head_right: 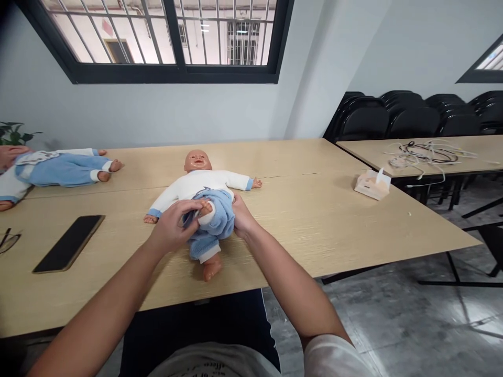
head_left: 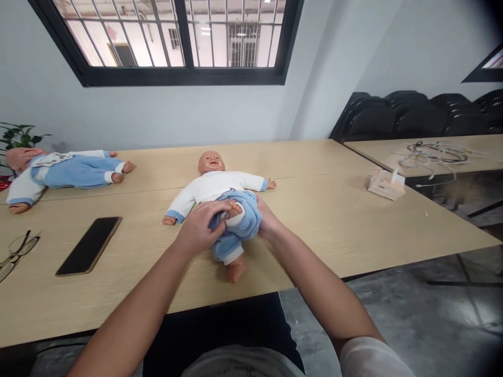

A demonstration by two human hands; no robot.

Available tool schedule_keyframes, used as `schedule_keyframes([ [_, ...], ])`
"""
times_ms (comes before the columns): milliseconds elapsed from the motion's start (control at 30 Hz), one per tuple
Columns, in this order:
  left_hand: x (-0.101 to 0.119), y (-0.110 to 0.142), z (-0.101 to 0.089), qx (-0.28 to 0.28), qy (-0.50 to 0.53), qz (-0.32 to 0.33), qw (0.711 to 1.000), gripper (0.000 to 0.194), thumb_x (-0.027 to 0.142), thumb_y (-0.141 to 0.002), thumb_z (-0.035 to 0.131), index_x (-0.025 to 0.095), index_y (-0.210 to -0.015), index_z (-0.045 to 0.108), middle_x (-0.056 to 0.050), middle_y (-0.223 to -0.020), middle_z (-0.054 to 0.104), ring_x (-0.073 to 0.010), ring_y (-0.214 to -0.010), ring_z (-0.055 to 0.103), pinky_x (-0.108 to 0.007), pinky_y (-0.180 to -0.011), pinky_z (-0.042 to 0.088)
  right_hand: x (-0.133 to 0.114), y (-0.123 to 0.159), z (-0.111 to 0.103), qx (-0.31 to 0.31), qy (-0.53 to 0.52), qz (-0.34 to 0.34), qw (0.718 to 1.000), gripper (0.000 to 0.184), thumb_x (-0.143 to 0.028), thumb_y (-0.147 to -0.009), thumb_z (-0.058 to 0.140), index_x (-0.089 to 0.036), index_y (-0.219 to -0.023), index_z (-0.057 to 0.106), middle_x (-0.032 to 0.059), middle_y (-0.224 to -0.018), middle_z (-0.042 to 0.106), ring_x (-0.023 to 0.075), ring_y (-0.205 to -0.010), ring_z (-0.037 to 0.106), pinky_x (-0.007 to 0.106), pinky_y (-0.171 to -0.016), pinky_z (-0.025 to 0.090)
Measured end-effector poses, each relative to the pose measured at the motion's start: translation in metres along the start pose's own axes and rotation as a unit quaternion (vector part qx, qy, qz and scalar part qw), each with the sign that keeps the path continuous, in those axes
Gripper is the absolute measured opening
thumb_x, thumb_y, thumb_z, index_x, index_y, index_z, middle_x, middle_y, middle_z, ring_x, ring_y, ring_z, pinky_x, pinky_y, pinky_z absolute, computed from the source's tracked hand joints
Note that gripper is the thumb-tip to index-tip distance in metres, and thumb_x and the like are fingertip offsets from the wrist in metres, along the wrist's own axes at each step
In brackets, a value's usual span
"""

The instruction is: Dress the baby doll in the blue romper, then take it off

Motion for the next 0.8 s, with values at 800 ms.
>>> schedule_keyframes([
  [800,-0.009,-0.002,0.015,-0.018,0.024,-0.127,0.991,0.056,0.036,-0.08,0.079,0.022,-0.126,0.051,-0.013,-0.132,0.065,-0.032,-0.126,0.061,-0.049,-0.105,0.049,0.018,0.004,0.009,0.01,-0.092,0.021,0.995,0.037,-0.04,-0.076,0.083,-0.023,-0.107,0.073,0.0071,-0.116,0.076,0.0282,-0.112,0.069,0.047,-0.105,0.054],
])
Point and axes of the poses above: each hand's wrist, its own y-axis away from the middle knuckle, its own z-axis out of the palm, x = y × z, the point moved 7 cm from there along -y, towards the middle knuckle
